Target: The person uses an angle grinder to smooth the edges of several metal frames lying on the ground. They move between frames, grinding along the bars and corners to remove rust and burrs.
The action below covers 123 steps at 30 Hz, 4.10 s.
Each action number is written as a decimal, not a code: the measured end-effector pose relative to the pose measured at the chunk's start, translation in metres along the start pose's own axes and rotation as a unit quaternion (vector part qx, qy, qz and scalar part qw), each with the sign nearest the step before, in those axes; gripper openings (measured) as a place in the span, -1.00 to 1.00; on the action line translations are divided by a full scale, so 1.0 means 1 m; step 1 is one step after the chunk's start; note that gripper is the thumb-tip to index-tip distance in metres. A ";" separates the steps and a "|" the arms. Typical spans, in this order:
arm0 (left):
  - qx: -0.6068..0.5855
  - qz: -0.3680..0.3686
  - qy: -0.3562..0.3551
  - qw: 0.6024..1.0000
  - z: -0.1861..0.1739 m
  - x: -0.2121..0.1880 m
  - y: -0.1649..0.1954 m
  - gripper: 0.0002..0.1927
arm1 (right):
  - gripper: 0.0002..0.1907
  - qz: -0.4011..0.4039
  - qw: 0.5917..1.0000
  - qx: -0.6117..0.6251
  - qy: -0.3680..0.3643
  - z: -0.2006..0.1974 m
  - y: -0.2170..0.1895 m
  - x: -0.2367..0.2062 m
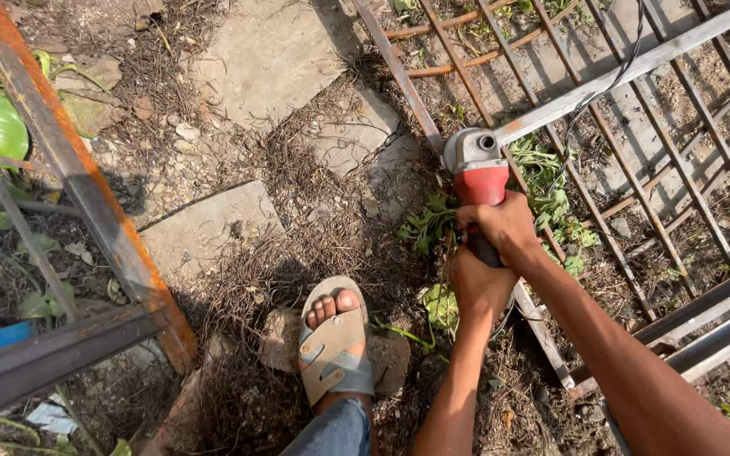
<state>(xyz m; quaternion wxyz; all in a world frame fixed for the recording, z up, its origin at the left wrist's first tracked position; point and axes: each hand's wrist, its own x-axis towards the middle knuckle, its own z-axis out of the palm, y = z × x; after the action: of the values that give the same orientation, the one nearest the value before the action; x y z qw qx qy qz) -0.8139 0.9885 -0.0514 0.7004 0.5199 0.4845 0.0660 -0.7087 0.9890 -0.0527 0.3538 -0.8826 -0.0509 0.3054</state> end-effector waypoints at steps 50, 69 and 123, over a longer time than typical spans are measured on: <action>0.110 0.142 -0.205 0.962 -0.151 0.077 0.580 -0.36 | -0.73 -0.053 0.945 0.304 0.112 -0.135 -0.584 -0.006; 0.028 -0.206 0.051 0.977 -0.140 0.288 0.373 -0.51 | -0.73 0.226 0.964 0.135 -0.027 0.074 -0.408 0.197; -0.099 -0.057 -0.009 0.993 -0.139 0.309 0.304 -0.56 | -0.83 0.082 0.992 0.052 -0.086 0.114 -0.363 0.242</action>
<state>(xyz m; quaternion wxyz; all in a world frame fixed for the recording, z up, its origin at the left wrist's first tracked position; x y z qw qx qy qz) -0.6318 1.4017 0.0024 0.7552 0.4205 0.4981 0.0693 -0.5333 1.4008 -0.0009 0.3675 -0.8345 0.0078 0.4104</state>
